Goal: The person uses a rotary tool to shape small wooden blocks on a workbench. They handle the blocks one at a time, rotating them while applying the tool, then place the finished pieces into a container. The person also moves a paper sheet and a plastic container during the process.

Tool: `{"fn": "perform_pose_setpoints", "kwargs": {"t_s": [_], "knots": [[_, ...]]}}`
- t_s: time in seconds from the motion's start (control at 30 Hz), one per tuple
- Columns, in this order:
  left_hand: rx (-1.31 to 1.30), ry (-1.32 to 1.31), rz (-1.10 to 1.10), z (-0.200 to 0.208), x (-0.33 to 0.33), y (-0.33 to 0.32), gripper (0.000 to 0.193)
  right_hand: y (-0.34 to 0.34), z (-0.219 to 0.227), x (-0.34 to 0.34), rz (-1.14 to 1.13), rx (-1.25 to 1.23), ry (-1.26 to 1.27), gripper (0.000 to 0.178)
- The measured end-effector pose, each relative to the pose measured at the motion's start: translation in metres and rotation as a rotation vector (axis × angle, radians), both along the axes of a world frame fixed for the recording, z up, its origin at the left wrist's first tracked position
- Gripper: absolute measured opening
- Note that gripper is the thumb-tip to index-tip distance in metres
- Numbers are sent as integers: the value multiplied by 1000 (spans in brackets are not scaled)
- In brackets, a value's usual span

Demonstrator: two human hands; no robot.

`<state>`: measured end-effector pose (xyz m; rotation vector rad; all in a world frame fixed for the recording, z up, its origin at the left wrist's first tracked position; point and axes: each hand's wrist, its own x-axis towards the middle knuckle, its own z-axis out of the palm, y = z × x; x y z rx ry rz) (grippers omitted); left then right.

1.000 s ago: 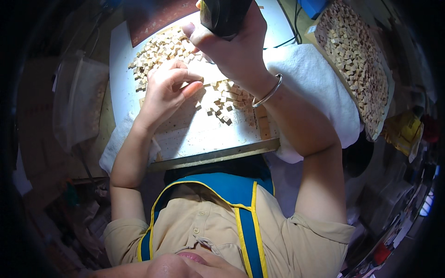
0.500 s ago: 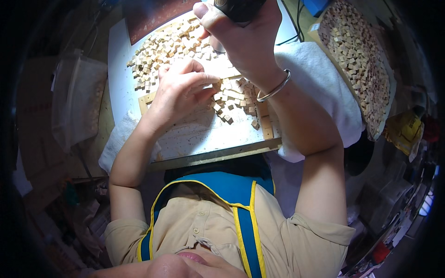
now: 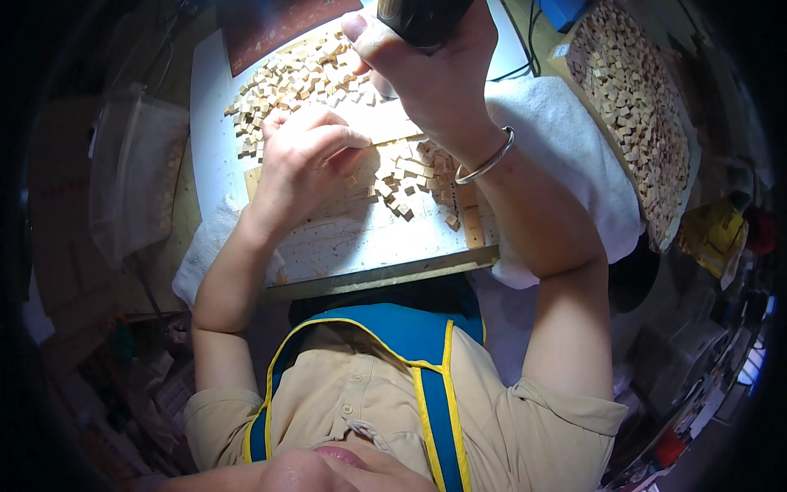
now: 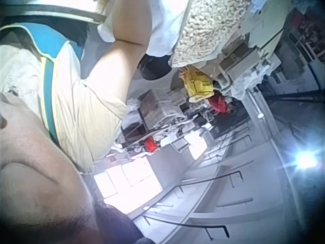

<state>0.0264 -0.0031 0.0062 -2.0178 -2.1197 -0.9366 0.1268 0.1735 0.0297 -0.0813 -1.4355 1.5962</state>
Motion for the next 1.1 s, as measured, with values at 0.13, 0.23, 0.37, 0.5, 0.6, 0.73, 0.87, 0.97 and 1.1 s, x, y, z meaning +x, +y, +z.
{"fn": "perform_pose_setpoints", "kwargs": {"t_s": [0.13,0.23,0.37,0.5,0.6,0.73,0.87,0.97,1.1], "knots": [[26,-11,-11,-3,-1,0,16,-4,0,-3,-46,-28,20,25],[26,-91,-6,-7,-2,0,20,-4,0,3,-30,-37,-61,29],[-43,-352,-14,-5,-5,4,23,-13,-3,9,29,-160,-94,40],[-107,-383,8,-13,-7,5,24,-18,-1,9,118,-73,-77,39],[-140,-370,53,-17,-7,4,24,-27,1,7,136,-85,-108,35],[-139,-342,107,-14,-2,5,25,-30,-6,6,154,-64,-120,37],[-111,-395,102,-16,-3,5,24,-30,-5,5,161,-71,-118,38],[-109,-414,95,-16,-3,5,24,-29,-6,5,153,-61,-118,37],[-113,-413,96,-16,-3,5,23,-29,-8,3,163,-52,-106,37]]}}
